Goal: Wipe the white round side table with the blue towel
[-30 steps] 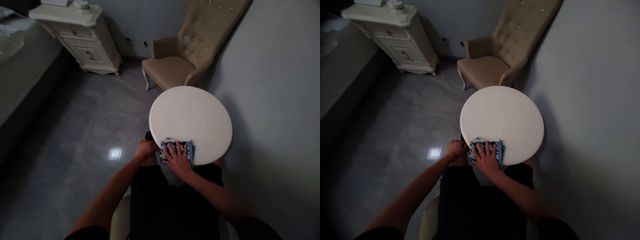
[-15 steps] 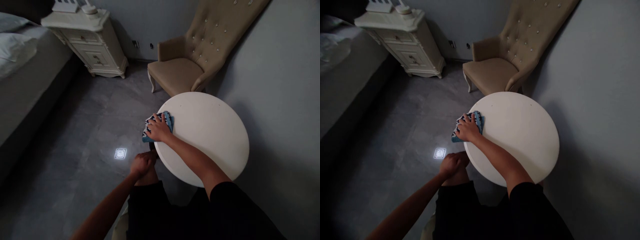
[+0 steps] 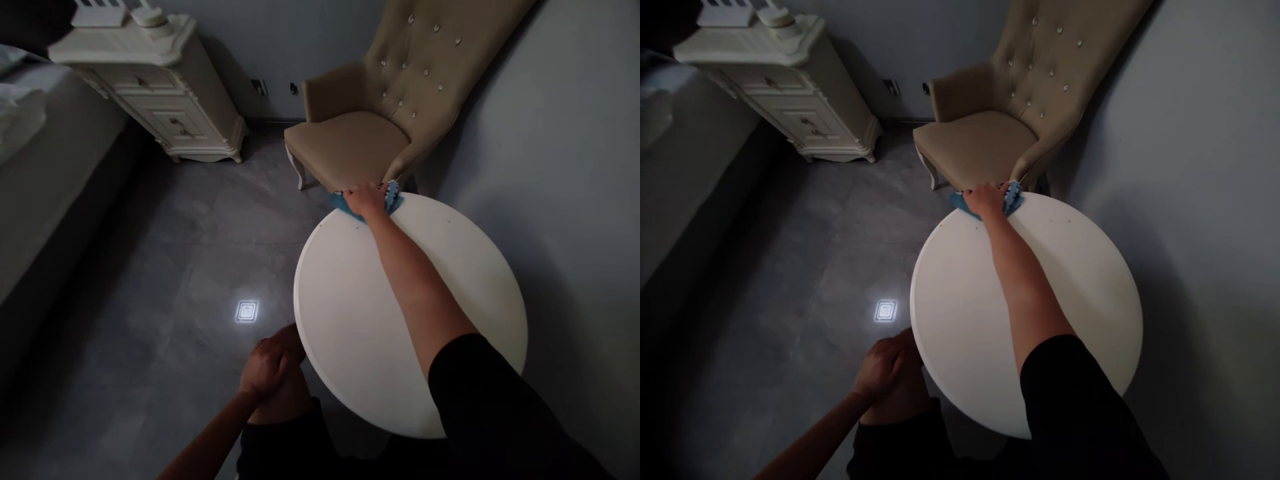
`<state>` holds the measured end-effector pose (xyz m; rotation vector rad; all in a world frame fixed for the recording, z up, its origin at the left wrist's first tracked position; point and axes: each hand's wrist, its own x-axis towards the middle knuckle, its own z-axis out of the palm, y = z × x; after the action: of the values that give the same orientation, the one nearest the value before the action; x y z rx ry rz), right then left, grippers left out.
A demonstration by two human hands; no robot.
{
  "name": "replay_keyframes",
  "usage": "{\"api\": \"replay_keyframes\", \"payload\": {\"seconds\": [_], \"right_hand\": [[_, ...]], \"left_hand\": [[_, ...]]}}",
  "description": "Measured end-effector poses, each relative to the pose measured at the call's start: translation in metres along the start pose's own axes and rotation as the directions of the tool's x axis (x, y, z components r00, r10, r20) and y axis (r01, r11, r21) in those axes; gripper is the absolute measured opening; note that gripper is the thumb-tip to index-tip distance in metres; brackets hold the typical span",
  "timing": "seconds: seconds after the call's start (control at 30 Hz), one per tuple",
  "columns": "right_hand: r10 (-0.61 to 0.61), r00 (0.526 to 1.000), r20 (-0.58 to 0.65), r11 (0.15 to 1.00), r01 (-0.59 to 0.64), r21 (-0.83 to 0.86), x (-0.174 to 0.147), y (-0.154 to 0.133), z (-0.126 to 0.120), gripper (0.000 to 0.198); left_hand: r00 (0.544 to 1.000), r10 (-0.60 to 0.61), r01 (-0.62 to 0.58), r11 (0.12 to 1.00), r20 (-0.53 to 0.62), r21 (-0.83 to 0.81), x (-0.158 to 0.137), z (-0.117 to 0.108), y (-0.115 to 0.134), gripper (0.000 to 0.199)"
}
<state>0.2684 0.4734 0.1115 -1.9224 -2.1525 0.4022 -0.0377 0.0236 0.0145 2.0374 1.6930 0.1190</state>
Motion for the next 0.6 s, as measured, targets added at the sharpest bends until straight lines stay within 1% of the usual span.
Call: {"api": "replay_keyframes", "payload": {"seconds": [0.07, 0.13, 0.2, 0.3, 0.37, 0.4, 0.53, 0.6], "right_hand": [[0.121, 0.993, -0.014, 0.992, -0.122, -0.041, 0.011, 0.045, -0.020, 0.077], [0.248, 0.968, -0.031, 0.966, -0.250, -0.070, 0.012, 0.094, -0.040, 0.076], [0.368, 0.929, -0.046, 0.925, -0.371, -0.085, 0.003, 0.144, -0.060, 0.074], [0.505, 0.862, -0.043, 0.859, -0.506, -0.071, -0.029, 0.211, -0.086, 0.071], [0.546, 0.837, -0.031, 0.836, -0.547, -0.045, -0.060, 0.246, -0.099, 0.071], [0.553, 0.833, -0.024, 0.832, -0.553, -0.034, -0.077, 0.261, -0.105, 0.071], [0.511, 0.859, -0.033, 0.859, -0.511, 0.000, -0.152, 0.304, -0.119, 0.074], [0.475, 0.876, -0.082, 0.880, -0.475, 0.019, -0.192, 0.318, -0.122, 0.080]], "left_hand": [[1.000, -0.004, 0.004, 1.000, 0.003, -0.012, 0.002, 0.000, 0.000, 0.039], [1.000, -0.002, 0.002, 1.000, 0.004, -0.022, 0.004, 0.000, 0.001, 0.039], [1.000, 0.006, -0.006, 1.000, -0.004, -0.019, 0.006, 0.002, 0.001, 0.039], [1.000, 0.024, -0.024, 1.000, -0.008, -0.001, 0.009, 0.003, 0.003, 0.040], [0.999, 0.034, -0.034, 0.999, 0.005, 0.015, 0.012, 0.001, 0.007, 0.042], [0.999, 0.036, -0.036, 0.999, 0.013, 0.023, 0.014, -0.001, 0.010, 0.044], [0.998, 0.028, -0.032, 0.997, 0.052, 0.068, 0.018, -0.011, 0.029, 0.050], [0.996, 0.020, -0.029, 0.995, 0.085, 0.099, 0.018, -0.016, 0.040, 0.050]]}}
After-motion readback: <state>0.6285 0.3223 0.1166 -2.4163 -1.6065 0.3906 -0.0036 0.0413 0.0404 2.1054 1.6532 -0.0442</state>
